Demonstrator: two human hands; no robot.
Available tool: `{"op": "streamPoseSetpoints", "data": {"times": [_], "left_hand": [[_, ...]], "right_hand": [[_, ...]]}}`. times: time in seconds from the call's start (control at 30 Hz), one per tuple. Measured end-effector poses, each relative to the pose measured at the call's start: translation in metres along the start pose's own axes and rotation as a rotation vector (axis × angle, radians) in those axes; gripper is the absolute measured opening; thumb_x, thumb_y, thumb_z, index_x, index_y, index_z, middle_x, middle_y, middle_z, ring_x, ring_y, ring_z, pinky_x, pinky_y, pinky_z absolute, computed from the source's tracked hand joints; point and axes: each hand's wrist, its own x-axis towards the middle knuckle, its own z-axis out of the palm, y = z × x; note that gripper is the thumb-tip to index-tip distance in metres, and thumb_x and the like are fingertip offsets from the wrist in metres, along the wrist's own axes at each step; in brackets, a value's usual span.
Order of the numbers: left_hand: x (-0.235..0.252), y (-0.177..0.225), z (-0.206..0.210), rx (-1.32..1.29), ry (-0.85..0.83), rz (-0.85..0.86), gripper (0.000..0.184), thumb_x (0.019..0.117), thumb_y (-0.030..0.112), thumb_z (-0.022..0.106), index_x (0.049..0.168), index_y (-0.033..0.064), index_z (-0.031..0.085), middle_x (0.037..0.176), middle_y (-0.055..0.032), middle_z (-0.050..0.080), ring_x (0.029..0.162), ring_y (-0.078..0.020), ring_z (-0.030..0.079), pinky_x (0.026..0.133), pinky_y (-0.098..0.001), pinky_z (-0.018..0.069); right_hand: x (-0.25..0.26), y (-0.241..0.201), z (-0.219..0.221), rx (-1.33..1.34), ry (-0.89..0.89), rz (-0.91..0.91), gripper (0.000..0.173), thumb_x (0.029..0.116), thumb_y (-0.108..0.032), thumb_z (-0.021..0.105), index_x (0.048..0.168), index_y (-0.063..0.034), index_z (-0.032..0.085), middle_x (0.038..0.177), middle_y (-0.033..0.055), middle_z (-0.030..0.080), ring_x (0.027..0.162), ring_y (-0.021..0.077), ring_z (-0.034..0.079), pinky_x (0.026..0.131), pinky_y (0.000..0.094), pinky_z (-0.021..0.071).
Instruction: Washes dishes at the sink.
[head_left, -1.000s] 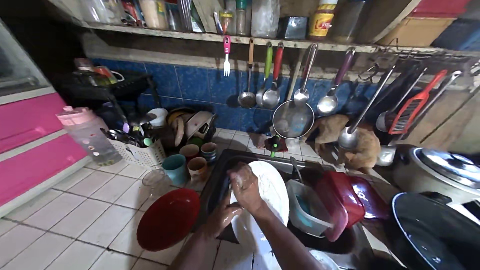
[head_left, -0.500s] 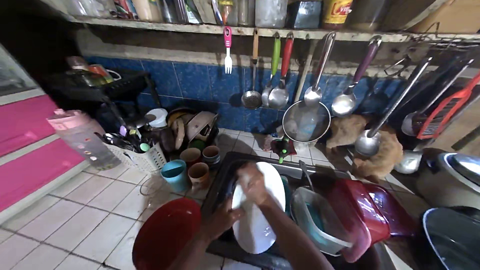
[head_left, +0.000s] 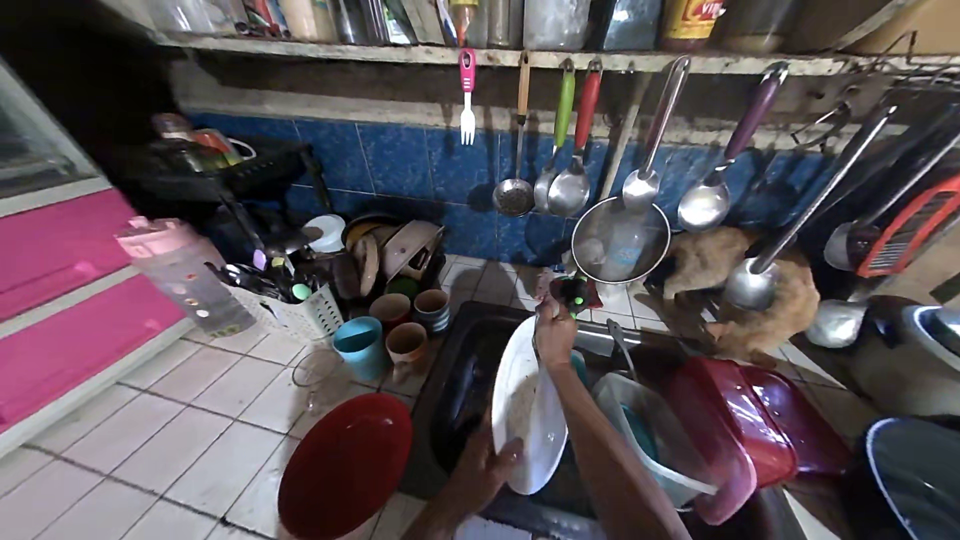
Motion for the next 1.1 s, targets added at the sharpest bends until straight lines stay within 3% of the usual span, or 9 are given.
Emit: {"op": "streamPoseSetpoints", "data": {"times": [0.2, 0.27, 0.33, 0.4, 0.47, 0.57, 0.67, 0.87, 1.1], "left_hand": [[0.033, -0.005, -0.044, -0.189, -0.118, -0.097, 0.037, 0.0880, 0.000, 0.067, 0.124, 0.0009, 0.057, 0.106, 0.0012, 0.069, 0.098, -0.0040, 0.067, 0.088, -0.0250, 0.0571], [0.023, 0.010, -0.042, -0.089, -0.086, -0.124, 0.052, 0.0905, 0.003, 0.066, 0.138, -0.0069, 0.048, 0.121, -0.0091, 0.065, 0.109, -0.0073, 0.064, 0.096, -0.0265, 0.0540], [0.011, 0.007, -0.031, -0.117, -0.007, -0.137, 0.052, 0.0925, 0.004, 0.065, 0.139, -0.0087, 0.047, 0.121, -0.0117, 0.066, 0.108, -0.0079, 0.066, 0.096, -0.0273, 0.0554], [0.001, 0.001, -0.023, -0.227, 0.093, -0.119, 0.052, 0.0937, 0.002, 0.064, 0.140, -0.0081, 0.044, 0.120, -0.0106, 0.067, 0.106, -0.0079, 0.067, 0.095, -0.0275, 0.0569], [0.007, -0.003, -0.015, -0.374, 0.211, -0.087, 0.054, 0.0931, -0.001, 0.061, 0.142, -0.0065, 0.040, 0.118, -0.0109, 0.067, 0.104, -0.0105, 0.069, 0.092, -0.0297, 0.0588], [0.027, -0.008, -0.005, -0.489, 0.358, -0.056, 0.053, 0.0913, -0.006, 0.057, 0.141, -0.0070, 0.039, 0.114, -0.0113, 0.065, 0.099, -0.0100, 0.068, 0.087, -0.0283, 0.0585], [0.035, -0.014, -0.011, -0.533, 0.467, -0.076, 0.048, 0.0868, -0.009, 0.056, 0.134, -0.0070, 0.044, 0.104, -0.0098, 0.066, 0.090, -0.0096, 0.068, 0.080, -0.0275, 0.0590], [0.007, -0.007, -0.011, -0.517, 0.192, -0.205, 0.056, 0.0821, -0.007, 0.056, 0.136, -0.0008, 0.043, 0.105, -0.0064, 0.068, 0.091, -0.0104, 0.069, 0.078, -0.0293, 0.0602], [0.019, -0.005, -0.034, -0.509, 0.304, -0.215, 0.046, 0.0864, -0.009, 0.054, 0.131, -0.0014, 0.046, 0.100, -0.0065, 0.066, 0.084, -0.0096, 0.067, 0.072, -0.0277, 0.0584]], "right_hand": [[-0.078, -0.015, 0.021, -0.012, -0.128, -1.054, 0.022, 0.0935, -0.023, 0.064, 0.092, -0.0053, 0.076, 0.094, 0.0134, 0.076, 0.094, 0.0283, 0.073, 0.089, 0.0438, 0.0586], [-0.065, -0.016, 0.017, 0.043, -0.117, -0.897, 0.024, 0.0915, -0.018, 0.065, 0.091, 0.0025, 0.077, 0.094, 0.0190, 0.076, 0.093, 0.0326, 0.074, 0.089, 0.0467, 0.0585], [-0.027, -0.013, 0.004, -0.047, -0.083, -0.418, 0.030, 0.0984, -0.014, 0.059, 0.105, 0.0111, 0.073, 0.102, 0.0256, 0.074, 0.099, 0.0384, 0.073, 0.092, 0.0516, 0.0569], [0.006, 0.008, 0.000, -0.145, -0.041, 0.035, 0.044, 0.1077, -0.028, 0.048, 0.126, 0.0083, 0.065, 0.114, 0.0291, 0.070, 0.107, 0.0437, 0.069, 0.096, 0.0590, 0.0517], [0.002, 0.029, 0.006, -0.221, -0.023, 0.197, 0.060, 0.1074, -0.043, 0.045, 0.142, 0.0062, 0.051, 0.131, 0.0327, 0.060, 0.121, 0.0478, 0.060, 0.103, 0.0630, 0.0458], [-0.069, 0.026, 0.024, -0.168, -0.103, -0.057, 0.067, 0.1000, -0.045, 0.055, 0.146, 0.0042, 0.049, 0.146, 0.0341, 0.048, 0.135, 0.0520, 0.048, 0.108, 0.0686, 0.0384], [-0.122, 0.029, 0.016, 0.061, -0.355, -0.364, 0.045, 0.0976, -0.019, 0.065, 0.136, 0.0050, 0.060, 0.148, 0.0281, 0.051, 0.139, 0.0446, 0.049, 0.114, 0.0579, 0.0419], [-0.061, 0.062, 0.004, -0.116, -0.233, -0.290, 0.047, 0.1043, -0.011, 0.050, 0.144, 0.0126, 0.048, 0.153, 0.0333, 0.042, 0.144, 0.0456, 0.042, 0.120, 0.0509, 0.0359], [-0.126, 0.036, -0.007, 0.117, -0.468, -0.688, 0.038, 0.0969, -0.009, 0.065, 0.132, 0.0060, 0.063, 0.141, 0.0210, 0.062, 0.137, 0.0331, 0.055, 0.115, 0.0442, 0.0454]]}}
